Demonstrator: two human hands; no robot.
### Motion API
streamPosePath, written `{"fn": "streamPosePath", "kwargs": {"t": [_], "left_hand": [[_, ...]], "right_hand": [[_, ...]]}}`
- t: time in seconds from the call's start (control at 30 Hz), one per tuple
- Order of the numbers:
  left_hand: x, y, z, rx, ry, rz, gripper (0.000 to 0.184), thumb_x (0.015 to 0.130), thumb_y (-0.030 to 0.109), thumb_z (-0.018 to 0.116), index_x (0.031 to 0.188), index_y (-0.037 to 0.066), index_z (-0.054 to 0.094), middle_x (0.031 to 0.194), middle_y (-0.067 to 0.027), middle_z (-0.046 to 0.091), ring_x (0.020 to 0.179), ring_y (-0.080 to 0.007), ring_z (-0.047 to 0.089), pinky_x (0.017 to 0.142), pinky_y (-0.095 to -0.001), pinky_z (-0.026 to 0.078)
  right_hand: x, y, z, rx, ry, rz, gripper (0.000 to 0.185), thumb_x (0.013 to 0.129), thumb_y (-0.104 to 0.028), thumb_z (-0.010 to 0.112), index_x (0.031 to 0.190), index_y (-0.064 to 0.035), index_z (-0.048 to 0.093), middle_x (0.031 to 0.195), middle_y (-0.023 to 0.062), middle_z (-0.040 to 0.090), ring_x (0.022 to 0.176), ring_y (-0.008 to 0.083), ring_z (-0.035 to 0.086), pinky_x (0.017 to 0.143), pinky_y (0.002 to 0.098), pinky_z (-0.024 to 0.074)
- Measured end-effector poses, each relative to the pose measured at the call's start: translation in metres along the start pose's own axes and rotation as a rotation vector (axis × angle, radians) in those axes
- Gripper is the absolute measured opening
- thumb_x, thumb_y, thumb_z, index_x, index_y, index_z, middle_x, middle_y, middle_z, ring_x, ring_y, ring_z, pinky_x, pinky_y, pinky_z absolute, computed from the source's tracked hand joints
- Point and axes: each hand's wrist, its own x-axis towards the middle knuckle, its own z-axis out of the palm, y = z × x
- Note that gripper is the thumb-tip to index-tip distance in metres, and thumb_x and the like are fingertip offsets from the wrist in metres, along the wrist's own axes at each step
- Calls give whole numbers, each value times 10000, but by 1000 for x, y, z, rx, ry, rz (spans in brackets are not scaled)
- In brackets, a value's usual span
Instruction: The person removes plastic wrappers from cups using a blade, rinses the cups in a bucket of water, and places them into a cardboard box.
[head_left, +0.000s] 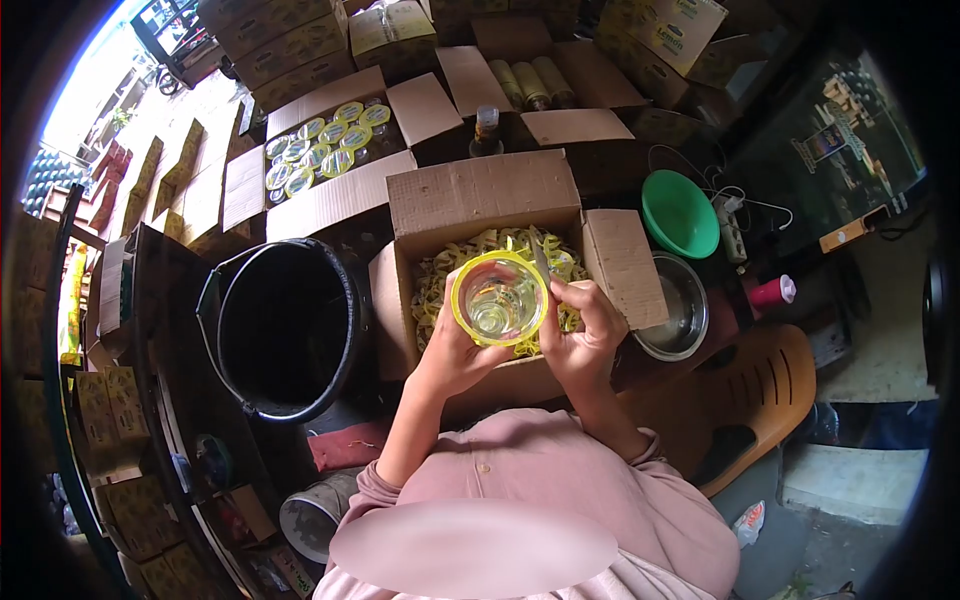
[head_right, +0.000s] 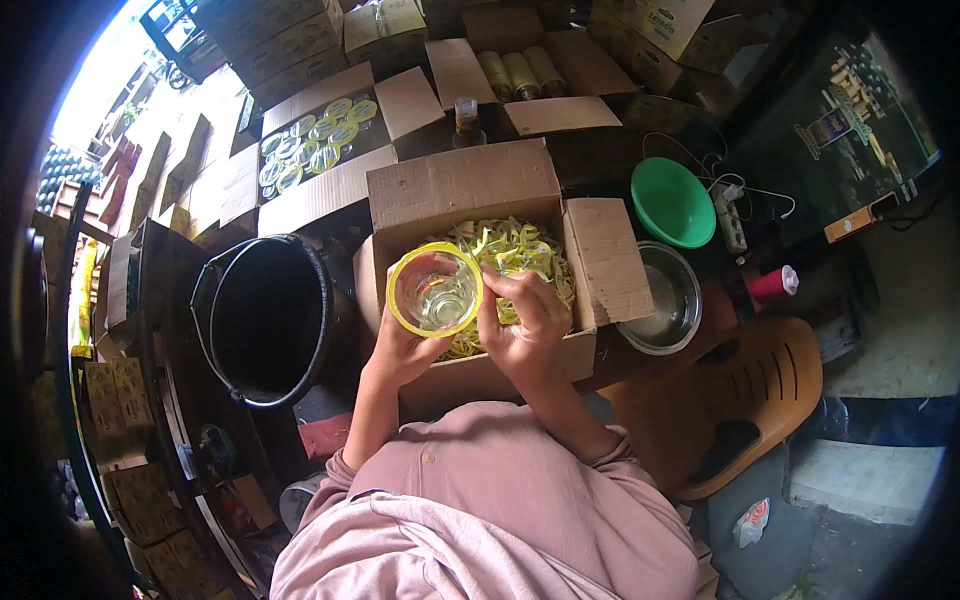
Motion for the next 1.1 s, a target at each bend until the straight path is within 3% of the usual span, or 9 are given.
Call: {"fn": "streamPosePath", "kwargs": {"t": [0.3, 0.5, 0.67, 0.87, 1.1], "left_hand": [[-15, 6, -11, -107, -35, -56, 659, 610, 53, 678, 1189, -12, 371, 1090, -112, 444, 1041, -220, 487, 916, -318, 374], [-27, 4, -6, -124, 127, -84, 654, 620, 42, 738, 1170, 11, 386, 1107, -105, 433, 1032, -213, 484, 898, -320, 404], [-39, 6, -11, -101, 176, -92, 657, 611, 33, 737, 1168, 18, 389, 1115, -108, 434, 1056, -223, 472, 920, -327, 395], [-48, 13, -15, -83, 86, -89, 666, 622, 9, 740, 1187, 16, 389, 1143, -93, 461, 1073, -188, 473, 934, -323, 397], [-48, 22, -17, -60, 9, -106, 661, 571, 5, 730, 1147, 10, 408, 1085, -96, 450, 1040, -205, 480, 925, -314, 388]], "right_hand": [[-8, -9, -4, 110, -90, 27, 179, 684, 48, 654, 843, -21, 610, 725, 83, 612, 625, 191, 613, 562, 268, 478], [-21, -32, 1, 112, -47, 124, 130, 704, 37, 654, 812, -11, 599, 726, 92, 618, 631, 194, 621, 572, 270, 484], [-34, -40, 2, 76, -30, 67, 121, 700, 41, 654, 794, -10, 597, 709, 92, 614, 620, 193, 618, 559, 269, 482], [-34, -46, 1, 44, -4, 16, 141, 694, 50, 650, 813, -14, 609, 692, 89, 602, 599, 190, 607, 540, 263, 471], [-29, -44, 1, 17, -19, -19, 168, 686, 53, 651, 837, -11, 614, 701, 87, 599, 596, 179, 600, 539, 267, 465]]}}
